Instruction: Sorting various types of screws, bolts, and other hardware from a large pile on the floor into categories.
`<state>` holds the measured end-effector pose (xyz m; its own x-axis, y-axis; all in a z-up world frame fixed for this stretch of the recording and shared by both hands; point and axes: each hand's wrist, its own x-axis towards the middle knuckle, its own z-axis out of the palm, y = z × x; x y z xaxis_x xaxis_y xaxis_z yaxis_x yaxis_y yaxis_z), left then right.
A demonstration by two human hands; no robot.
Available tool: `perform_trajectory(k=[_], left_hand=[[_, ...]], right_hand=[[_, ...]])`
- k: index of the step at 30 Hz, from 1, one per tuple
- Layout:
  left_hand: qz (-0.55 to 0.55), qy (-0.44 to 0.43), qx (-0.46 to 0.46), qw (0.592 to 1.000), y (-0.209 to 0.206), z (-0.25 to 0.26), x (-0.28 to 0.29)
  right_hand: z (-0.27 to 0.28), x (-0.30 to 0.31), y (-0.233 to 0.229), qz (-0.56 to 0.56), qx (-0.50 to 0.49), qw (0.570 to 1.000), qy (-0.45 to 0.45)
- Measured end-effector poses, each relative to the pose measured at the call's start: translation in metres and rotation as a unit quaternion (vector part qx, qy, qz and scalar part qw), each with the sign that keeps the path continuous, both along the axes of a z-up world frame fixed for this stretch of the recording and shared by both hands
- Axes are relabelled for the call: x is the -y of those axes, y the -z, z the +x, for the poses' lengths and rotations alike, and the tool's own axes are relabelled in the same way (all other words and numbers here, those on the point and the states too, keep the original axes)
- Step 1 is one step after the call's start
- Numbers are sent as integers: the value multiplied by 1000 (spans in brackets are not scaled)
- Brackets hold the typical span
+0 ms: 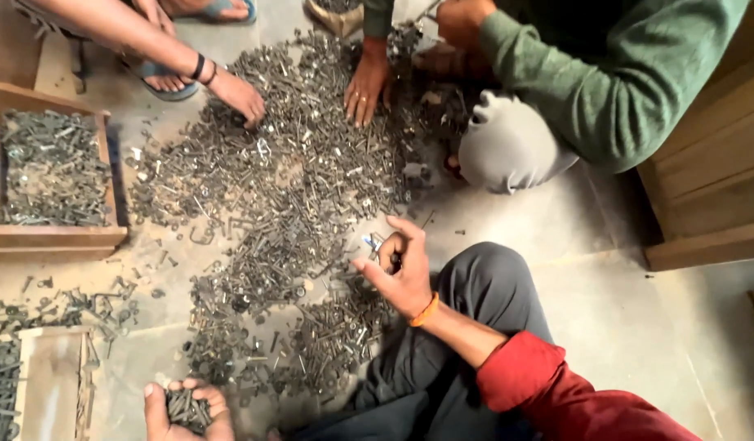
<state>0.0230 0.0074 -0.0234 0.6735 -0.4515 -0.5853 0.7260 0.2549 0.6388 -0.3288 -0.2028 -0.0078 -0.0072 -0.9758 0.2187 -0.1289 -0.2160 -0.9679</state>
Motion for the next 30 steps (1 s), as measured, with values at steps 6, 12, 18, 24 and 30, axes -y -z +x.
perform_trajectory(k=[6, 12, 18, 24, 30], left_hand=[[-4, -13, 24, 1000, -9, -7, 13], [23, -15, 15, 1000, -4, -4, 5], [-17, 21, 16, 1000, 26, 20, 1], [-38, 12, 16, 999, 30, 20, -2], [-87, 2, 9, 996, 8, -2, 9]], right_hand=[[6, 0, 2, -12, -22, 1000, -10], [5, -5, 1, -21, -37, 999, -12], [8, 3, -3, -56, -31, 998, -16], [13, -18, 1, 8, -30, 993, -114], [26, -47, 21, 26, -108, 938, -328]])
